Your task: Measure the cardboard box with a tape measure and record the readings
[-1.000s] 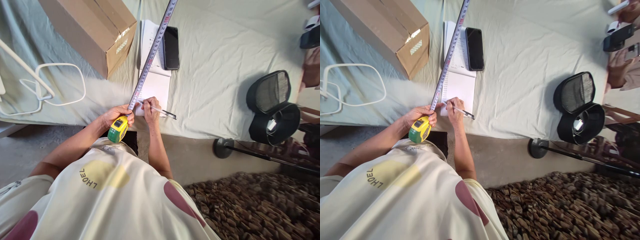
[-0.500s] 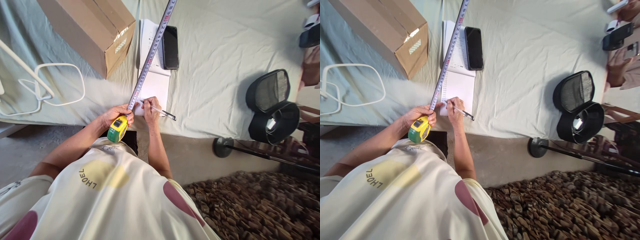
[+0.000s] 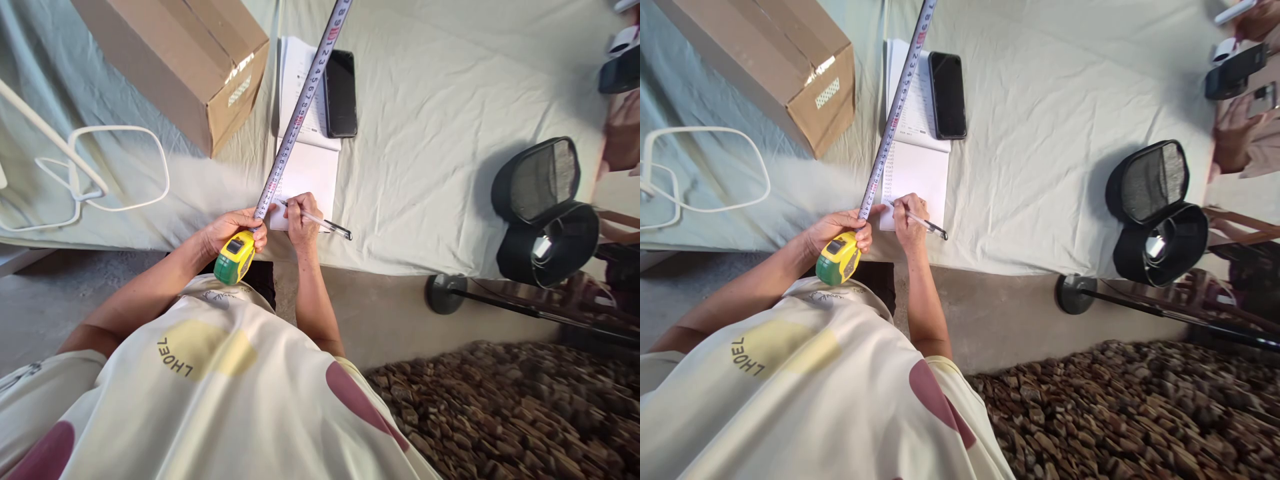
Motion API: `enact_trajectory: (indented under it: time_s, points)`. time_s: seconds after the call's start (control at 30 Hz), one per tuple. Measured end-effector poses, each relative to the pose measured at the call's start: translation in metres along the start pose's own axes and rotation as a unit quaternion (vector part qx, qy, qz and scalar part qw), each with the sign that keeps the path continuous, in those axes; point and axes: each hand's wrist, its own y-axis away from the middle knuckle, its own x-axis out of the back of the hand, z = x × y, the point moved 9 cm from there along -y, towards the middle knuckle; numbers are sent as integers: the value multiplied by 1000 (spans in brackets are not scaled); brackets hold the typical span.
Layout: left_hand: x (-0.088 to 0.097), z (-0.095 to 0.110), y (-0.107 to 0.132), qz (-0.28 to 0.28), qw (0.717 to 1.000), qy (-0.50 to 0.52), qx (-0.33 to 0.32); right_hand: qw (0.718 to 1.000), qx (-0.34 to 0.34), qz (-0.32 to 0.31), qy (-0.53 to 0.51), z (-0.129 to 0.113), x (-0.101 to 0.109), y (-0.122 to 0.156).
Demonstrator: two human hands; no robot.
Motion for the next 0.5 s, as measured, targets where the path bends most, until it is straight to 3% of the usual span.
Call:
enact_trajectory:
  time_s: [0.5]
  points:
    - [1,-1,-1,-25,1000,7,-2,1000,-7,6,0,1,0,-1]
